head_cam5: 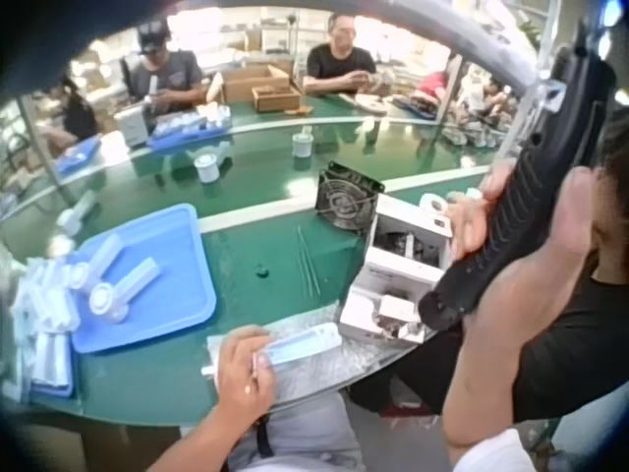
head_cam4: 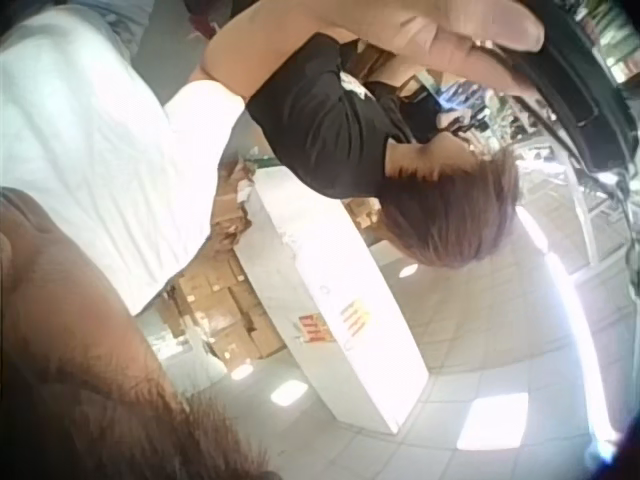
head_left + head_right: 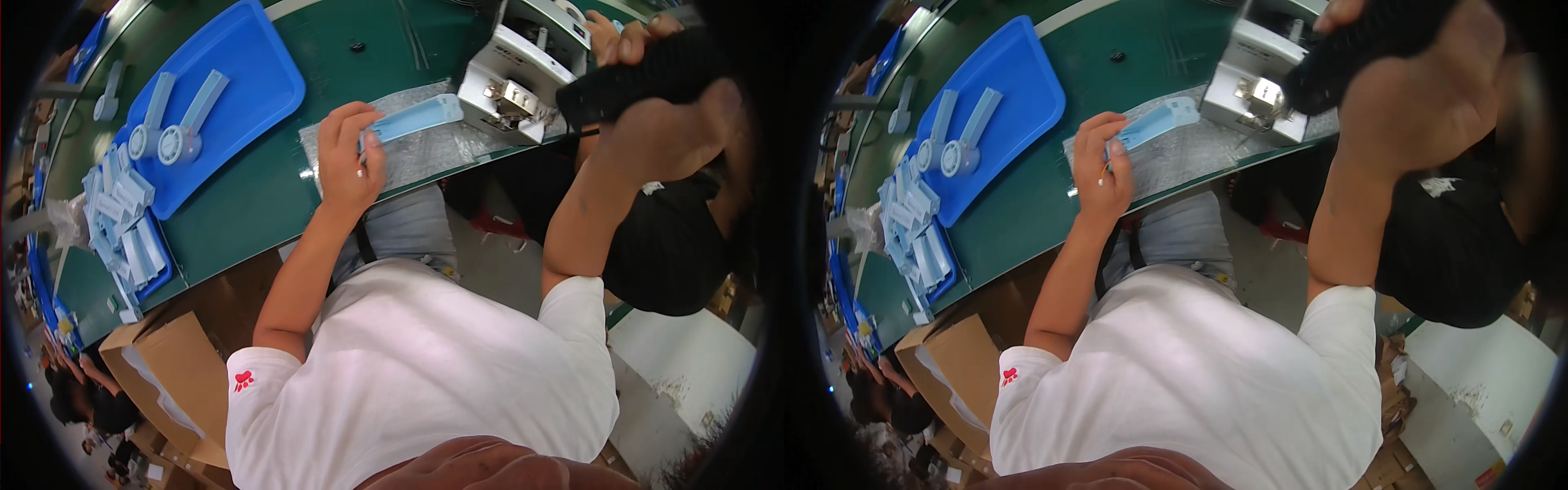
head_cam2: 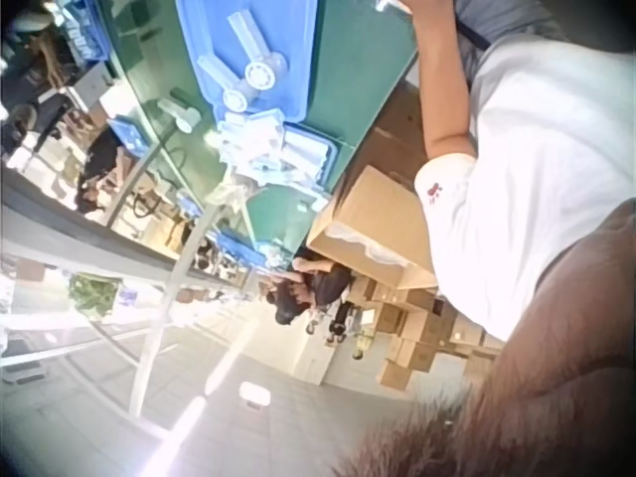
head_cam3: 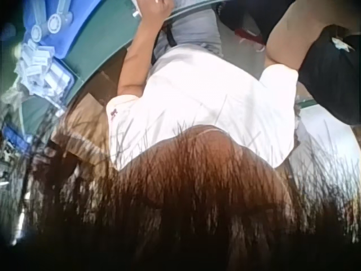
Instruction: The person uses a handheld power tool to drive screws into light blue plastic components at a workbench. They repeatedly pick up parts from a blue tray, secure them with the tool, and place the finished items onto the table.
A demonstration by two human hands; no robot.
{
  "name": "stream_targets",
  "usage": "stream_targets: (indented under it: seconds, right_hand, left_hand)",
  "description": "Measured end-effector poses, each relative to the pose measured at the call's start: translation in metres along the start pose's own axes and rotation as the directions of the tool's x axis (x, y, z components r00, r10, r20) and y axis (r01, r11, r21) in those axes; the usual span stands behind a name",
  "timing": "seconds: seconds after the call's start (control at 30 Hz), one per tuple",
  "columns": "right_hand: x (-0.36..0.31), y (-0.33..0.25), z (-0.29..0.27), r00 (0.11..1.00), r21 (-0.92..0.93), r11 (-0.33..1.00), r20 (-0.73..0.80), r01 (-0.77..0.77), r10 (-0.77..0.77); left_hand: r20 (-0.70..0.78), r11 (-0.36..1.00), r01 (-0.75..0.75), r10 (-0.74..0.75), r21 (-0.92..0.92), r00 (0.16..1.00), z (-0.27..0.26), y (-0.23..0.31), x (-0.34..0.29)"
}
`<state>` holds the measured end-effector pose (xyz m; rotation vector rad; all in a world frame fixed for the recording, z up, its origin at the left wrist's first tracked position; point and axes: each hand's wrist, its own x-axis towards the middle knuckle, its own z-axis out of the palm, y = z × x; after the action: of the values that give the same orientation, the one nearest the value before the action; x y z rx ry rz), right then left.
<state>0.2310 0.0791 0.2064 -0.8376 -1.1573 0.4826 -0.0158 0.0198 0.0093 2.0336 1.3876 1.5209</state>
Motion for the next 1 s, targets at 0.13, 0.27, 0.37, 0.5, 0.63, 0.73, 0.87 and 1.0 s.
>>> stream_targets:
  seconds: [0.13, 0.27, 0.37, 0.5, 0.63, 0.73, 0.87, 1.0]
  right_hand:
    - [-0.009, -0.007, -0.004, 0.925, 0.65, 0.702, 0.38, -0.291, 0.031]
    - [-0.01, 0.022, 0.0, 0.982, 0.562, 0.818, 0.186, -0.122, 0.019]
    - [-0.011, 0.037, 0.027, 0.985, 0.549, 0.833, 0.17, -0.067, -0.033]
    - [-0.017, 0.041, 0.043, 0.971, 0.621, 0.779, 0.227, -0.086, -0.073]
    - [-0.02, 0.044, 0.052, 0.957, 0.686, 0.717, 0.273, -0.124, -0.097]
    - [-0.023, 0.046, 0.055, 0.938, 0.752, 0.635, 0.325, -0.18, -0.119]
    - [-0.039, 0.035, 0.06, 0.983, 0.65, 0.75, 0.185, -0.12, -0.004]
    - [-0.044, 0.032, 0.049, 0.987, 0.41, 0.898, 0.1, -0.158, 0.127]
  left_hand:
    - [-0.01, 1.0, 0.005, -0.005, 0.007, 1.0, -0.001, -0.003, -0.001]
    - [-0.011, 1.0, 0.01, -0.01, -0.009, 1.0, -0.002, -0.004, 0.0]
    - [-0.006, 1.0, 0.024, -0.025, -0.018, 1.0, -0.001, -0.003, -0.001]
    - [-0.007, 1.0, 0.01, -0.01, -0.02, 1.0, 0.0, -0.003, -0.002]
    - [-0.008, 0.997, 0.053, -0.053, -0.059, 0.999, -0.001, -0.003, -0.002]
    - [0.003, 0.999, 0.018, -0.018, -0.048, 1.0, -0.001, -0.003, -0.004]
    - [0.033, 0.998, -0.043, 0.045, -0.05, 0.998, -0.004, -0.003, -0.002]
    - [0.016, 0.998, -0.025, 0.026, -0.061, 1.0, -0.006, -0.004, 0.006]
